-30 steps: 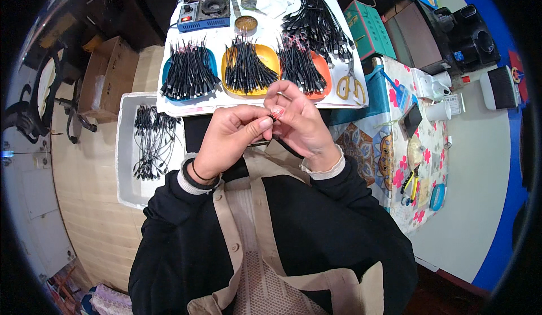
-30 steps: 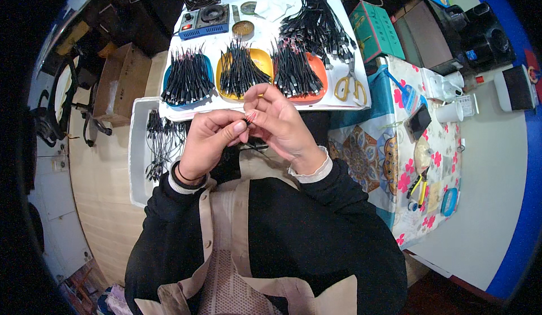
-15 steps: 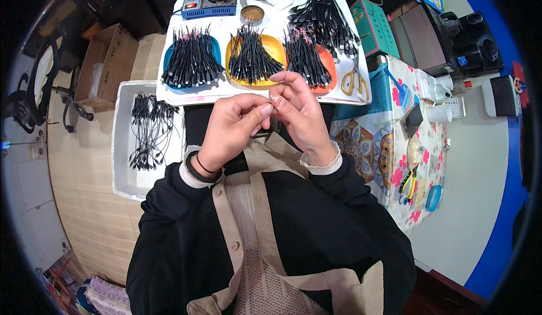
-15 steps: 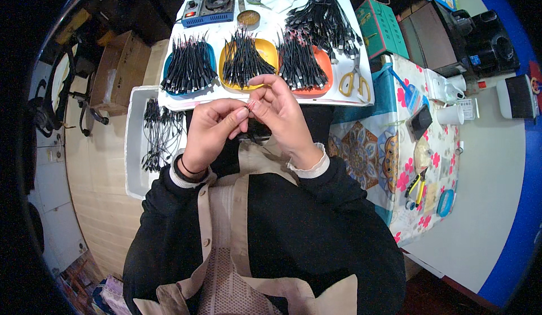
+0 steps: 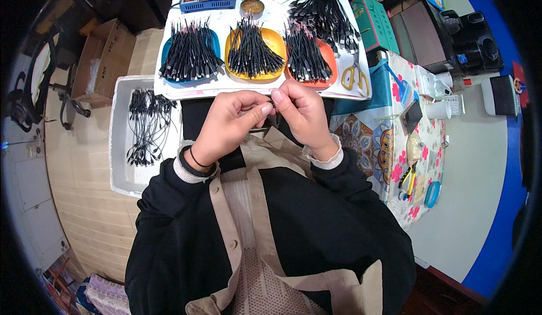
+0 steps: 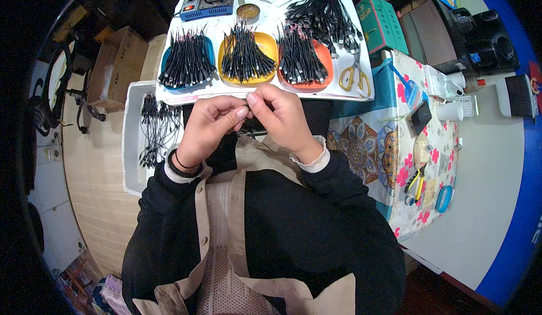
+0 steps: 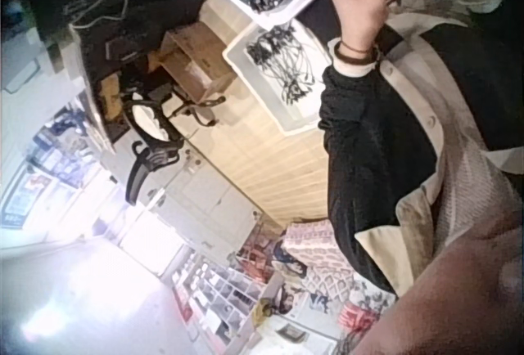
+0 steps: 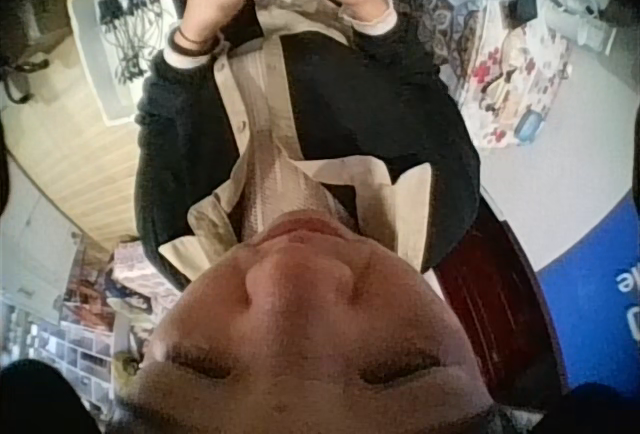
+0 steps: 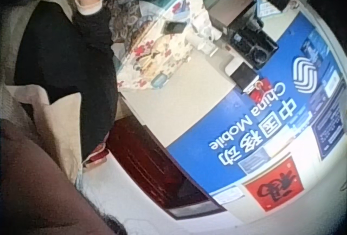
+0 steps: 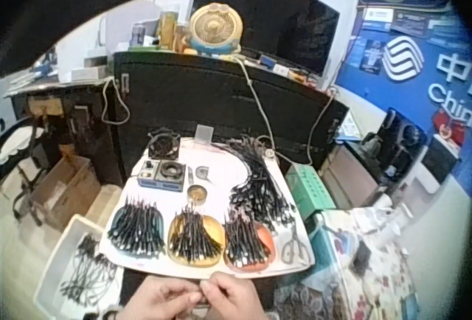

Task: The person repeatedly picks a black wire and a small red connector, joins them by hand, and places the assembled unit into a white bin. The process is repeated continuously with components organized in colored bowls on the table.

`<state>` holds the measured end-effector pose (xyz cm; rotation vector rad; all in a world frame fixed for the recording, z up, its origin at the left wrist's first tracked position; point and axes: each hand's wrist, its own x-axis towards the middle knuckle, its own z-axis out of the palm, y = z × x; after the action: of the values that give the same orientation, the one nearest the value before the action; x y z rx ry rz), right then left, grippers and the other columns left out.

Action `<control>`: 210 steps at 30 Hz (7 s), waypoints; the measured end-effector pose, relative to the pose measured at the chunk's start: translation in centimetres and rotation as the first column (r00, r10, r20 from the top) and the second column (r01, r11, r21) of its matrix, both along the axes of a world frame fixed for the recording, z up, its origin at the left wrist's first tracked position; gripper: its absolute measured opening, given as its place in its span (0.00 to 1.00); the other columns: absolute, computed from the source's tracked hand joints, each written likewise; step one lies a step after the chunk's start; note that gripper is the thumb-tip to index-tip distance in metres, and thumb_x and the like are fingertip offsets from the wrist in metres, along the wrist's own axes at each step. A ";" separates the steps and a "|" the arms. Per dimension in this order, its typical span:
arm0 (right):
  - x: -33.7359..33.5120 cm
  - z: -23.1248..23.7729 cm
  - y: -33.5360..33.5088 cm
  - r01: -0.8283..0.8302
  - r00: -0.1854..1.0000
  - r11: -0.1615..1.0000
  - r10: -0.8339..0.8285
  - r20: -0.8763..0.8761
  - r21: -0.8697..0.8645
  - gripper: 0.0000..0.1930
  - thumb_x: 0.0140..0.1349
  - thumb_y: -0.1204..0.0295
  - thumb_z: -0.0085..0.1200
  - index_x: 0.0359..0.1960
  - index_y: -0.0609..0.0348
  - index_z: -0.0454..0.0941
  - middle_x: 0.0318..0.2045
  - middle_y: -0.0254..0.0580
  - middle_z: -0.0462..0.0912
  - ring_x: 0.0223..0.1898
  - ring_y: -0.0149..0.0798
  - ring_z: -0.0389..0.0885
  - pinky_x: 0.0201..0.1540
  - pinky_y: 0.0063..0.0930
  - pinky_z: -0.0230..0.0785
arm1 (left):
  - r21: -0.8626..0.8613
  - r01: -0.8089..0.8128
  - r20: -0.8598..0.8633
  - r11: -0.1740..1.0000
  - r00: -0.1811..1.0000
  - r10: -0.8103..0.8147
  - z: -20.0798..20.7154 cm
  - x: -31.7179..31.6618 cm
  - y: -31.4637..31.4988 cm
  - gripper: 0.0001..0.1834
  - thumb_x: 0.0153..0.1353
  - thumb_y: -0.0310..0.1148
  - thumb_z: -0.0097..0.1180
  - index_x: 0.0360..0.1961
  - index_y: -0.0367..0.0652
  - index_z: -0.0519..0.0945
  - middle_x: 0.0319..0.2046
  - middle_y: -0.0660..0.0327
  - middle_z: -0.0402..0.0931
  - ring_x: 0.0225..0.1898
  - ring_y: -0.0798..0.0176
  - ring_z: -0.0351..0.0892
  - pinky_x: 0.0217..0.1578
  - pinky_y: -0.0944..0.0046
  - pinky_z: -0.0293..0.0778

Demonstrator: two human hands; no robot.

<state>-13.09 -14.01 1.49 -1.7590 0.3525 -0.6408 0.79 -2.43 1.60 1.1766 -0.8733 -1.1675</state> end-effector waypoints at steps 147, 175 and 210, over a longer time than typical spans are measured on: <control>-0.6 -0.2 -1.0 -0.041 0.967 0.999 0.037 0.252 0.009 0.07 0.56 0.74 0.64 0.33 0.62 0.79 0.32 0.39 0.78 0.32 0.32 0.75 0.35 0.21 0.67 | -0.047 0.049 -0.233 0.998 0.971 -0.059 1.5 0.5 -0.1 0.09 0.62 0.23 0.58 0.42 0.31 0.81 0.29 0.62 0.79 0.28 0.73 0.74 0.30 0.74 0.71; -0.5 -11.0 -5.1 -0.445 0.859 0.830 0.502 -0.104 0.335 0.18 0.64 0.71 0.54 0.55 0.62 0.68 0.30 0.34 0.79 0.29 0.25 0.77 0.34 0.21 0.71 | 0.083 0.065 0.996 0.994 0.015 -0.084 -5.1 17.0 -25.0 0.08 0.57 0.26 0.56 0.37 0.36 0.80 0.33 0.46 0.80 0.36 0.43 0.80 0.38 0.54 0.75; -0.2 -12.7 -4.7 -0.352 0.873 0.871 0.438 -0.217 0.342 0.11 0.64 0.70 0.53 0.44 0.64 0.75 0.31 0.41 0.82 0.33 0.33 0.81 0.39 0.28 0.73 | -0.005 -0.138 0.988 0.990 -0.153 -0.017 -1.9 25.7 -22.1 0.06 0.52 0.23 0.59 0.31 0.34 0.83 0.31 0.50 0.77 0.36 0.47 0.79 0.40 0.54 0.75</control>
<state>-13.32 -18.74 -11.21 -1.5700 0.2531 -0.0243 26.53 -24.54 -0.31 2.2395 -1.9045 0.1961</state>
